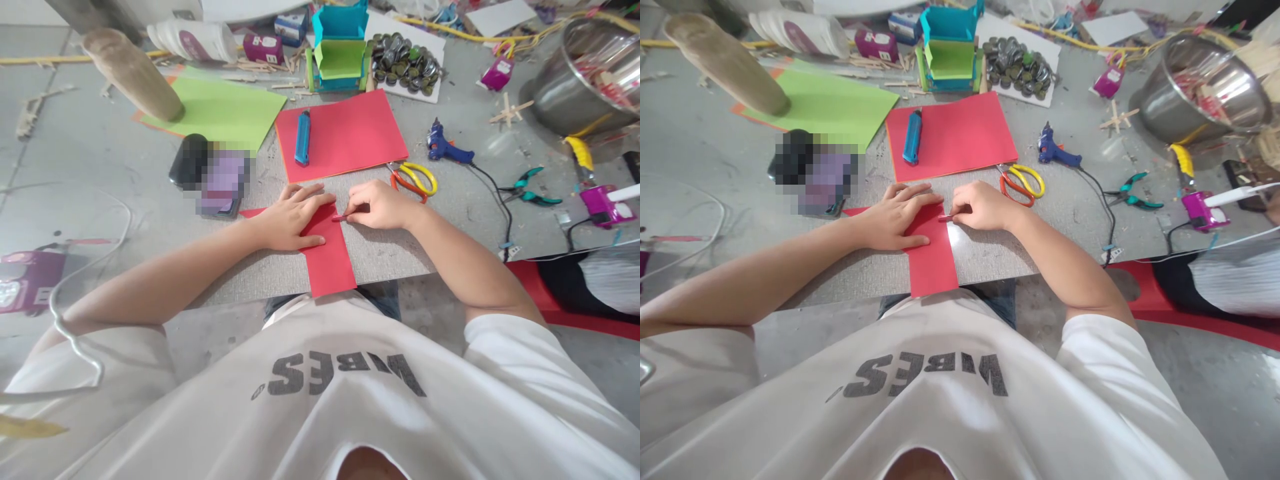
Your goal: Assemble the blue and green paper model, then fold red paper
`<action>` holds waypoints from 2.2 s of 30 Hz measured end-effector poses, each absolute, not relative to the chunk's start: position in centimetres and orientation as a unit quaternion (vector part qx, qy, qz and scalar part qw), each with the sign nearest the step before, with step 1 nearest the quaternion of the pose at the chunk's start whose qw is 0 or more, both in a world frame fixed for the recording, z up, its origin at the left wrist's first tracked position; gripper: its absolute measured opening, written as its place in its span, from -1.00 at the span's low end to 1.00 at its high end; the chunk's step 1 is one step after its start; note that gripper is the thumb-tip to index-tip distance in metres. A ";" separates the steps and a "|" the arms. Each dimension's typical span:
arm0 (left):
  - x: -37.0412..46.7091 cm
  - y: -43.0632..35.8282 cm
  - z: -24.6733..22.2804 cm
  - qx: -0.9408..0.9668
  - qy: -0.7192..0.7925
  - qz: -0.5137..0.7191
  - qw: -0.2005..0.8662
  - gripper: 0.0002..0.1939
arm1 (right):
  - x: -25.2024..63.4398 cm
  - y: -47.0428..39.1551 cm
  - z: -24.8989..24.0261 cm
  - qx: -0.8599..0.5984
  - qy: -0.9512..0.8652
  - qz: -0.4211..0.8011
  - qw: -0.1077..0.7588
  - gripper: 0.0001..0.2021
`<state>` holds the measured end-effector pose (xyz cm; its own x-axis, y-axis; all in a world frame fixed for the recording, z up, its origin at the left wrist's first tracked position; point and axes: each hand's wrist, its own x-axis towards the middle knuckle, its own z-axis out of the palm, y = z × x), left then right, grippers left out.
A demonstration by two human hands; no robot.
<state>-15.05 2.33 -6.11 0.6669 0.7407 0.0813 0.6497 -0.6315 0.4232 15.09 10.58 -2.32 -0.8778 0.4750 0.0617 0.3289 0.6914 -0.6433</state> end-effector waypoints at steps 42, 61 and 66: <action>-15.6 2.9 -5.8 0.905 0.388 0.077 0.158 0.06 | 15.7 9.4 -1.4 -0.189 -0.884 0.424 0.052 -0.84; -14.9 1.7 -5.3 0.928 0.337 0.060 0.149 -0.29 | 17.2 11.7 -1.8 -0.252 -0.875 0.397 0.115 -0.75; -14.4 1.5 -5.1 0.913 0.374 0.014 0.166 -0.03 | 16.5 11.2 -2.4 -0.200 -0.894 0.380 0.127 -0.79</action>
